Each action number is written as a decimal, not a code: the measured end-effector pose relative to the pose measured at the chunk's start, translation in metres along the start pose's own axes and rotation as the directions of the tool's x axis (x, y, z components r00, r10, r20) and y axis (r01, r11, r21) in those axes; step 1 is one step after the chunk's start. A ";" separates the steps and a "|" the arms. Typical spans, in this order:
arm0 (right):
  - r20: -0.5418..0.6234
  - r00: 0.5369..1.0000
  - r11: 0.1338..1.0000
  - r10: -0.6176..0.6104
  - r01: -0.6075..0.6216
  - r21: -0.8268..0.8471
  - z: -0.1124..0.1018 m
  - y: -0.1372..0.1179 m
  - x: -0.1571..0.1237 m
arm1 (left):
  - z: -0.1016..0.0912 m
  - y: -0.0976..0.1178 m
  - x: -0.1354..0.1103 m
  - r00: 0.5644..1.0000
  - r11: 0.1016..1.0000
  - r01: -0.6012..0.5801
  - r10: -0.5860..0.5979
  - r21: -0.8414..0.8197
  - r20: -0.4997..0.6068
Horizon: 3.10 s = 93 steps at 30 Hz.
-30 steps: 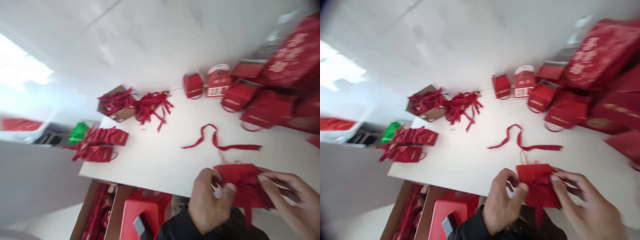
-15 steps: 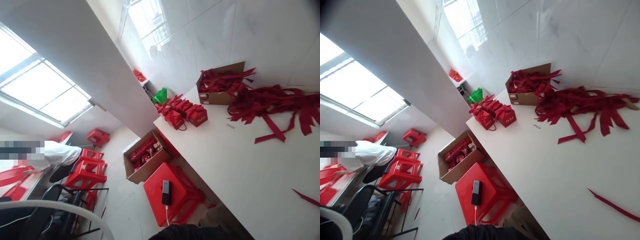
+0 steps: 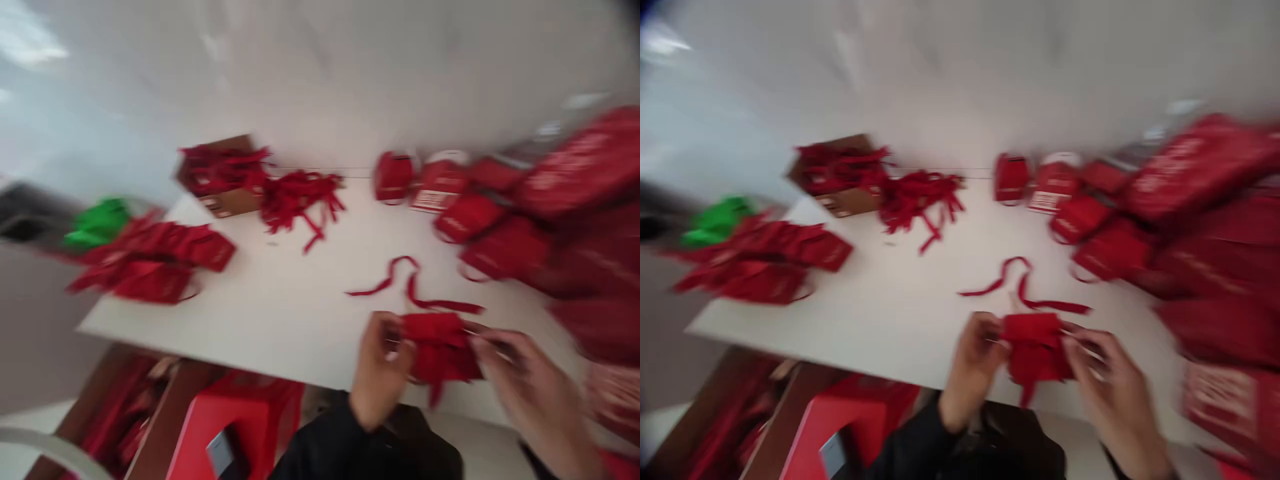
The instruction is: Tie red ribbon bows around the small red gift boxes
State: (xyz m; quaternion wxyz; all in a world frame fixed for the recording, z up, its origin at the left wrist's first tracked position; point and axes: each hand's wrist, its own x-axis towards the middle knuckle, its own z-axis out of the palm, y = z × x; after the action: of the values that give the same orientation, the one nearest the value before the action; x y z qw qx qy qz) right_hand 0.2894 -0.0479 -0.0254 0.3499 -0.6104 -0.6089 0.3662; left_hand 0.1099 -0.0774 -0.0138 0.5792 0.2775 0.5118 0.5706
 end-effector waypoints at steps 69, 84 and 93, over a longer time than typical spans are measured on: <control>-0.063 0.994 0.995 -0.087 0.085 -0.045 -0.025 -0.015 -0.012 | -0.032 0.014 0.008 0.858 0.523 -0.510 0.256 0.683 0.445; -0.108 0.969 0.952 -0.224 0.194 -0.235 -0.014 -0.030 -0.014 | -0.014 0.011 0.009 0.904 0.508 -0.428 0.229 0.748 0.361; 0.089 0.980 0.900 -0.178 0.198 -0.388 0.008 -0.034 -0.036 | 0.013 0.011 0.049 0.812 0.490 -0.572 0.224 0.658 0.539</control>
State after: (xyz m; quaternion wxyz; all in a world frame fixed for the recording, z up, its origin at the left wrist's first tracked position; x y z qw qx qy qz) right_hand 0.2666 -0.0834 0.0009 0.2373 -0.5971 -0.7352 0.2160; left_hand 0.1096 -0.0259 -0.0131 0.3278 0.7241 0.5062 0.3345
